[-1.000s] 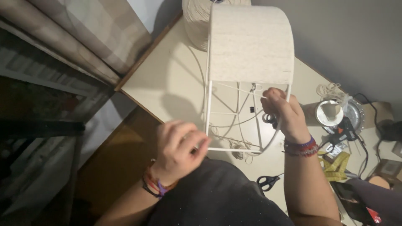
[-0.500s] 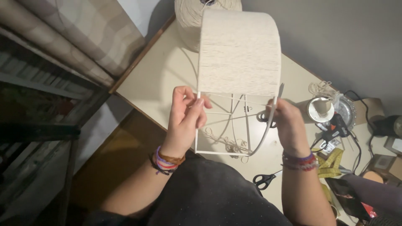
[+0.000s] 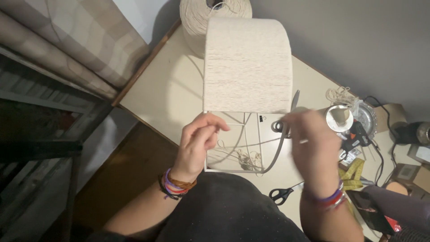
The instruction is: Wrapping twine around a wire lampshade frame to create a decorative cover.
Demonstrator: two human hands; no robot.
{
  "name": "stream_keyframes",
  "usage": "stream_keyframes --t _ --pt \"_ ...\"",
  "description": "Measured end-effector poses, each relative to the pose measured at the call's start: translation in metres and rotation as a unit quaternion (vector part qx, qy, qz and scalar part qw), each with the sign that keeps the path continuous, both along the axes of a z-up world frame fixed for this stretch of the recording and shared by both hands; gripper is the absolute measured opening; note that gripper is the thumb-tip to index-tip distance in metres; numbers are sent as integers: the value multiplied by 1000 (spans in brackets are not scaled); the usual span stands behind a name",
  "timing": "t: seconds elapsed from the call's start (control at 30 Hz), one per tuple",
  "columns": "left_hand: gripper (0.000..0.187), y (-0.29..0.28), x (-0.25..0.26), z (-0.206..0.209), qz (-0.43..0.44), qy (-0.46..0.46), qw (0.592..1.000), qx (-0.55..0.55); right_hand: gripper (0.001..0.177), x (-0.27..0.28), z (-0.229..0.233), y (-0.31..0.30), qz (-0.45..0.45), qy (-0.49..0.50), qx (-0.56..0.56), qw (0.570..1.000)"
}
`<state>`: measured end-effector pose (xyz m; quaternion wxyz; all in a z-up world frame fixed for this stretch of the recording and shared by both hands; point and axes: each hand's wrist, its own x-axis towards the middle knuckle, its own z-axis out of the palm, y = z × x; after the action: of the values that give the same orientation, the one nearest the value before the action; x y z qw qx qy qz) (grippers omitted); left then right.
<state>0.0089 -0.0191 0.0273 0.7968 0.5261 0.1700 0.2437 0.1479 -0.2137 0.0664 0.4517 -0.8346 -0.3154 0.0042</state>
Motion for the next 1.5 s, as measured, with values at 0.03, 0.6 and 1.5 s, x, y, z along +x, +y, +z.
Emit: stream_keyframes --t 0.03,0.6,1.5 --pt "25 1 1 13 -29 12 999 27 12 -12 -6 6 33 -151 -80 985" --pt "31 19 -11 5 -134 60 988 -56 24 24 -19 -82 206 -55 -88 973" --pt "37 8 -1 -9 -127 -37 991 31 41 65 -91 -92 213 341 -135 906"
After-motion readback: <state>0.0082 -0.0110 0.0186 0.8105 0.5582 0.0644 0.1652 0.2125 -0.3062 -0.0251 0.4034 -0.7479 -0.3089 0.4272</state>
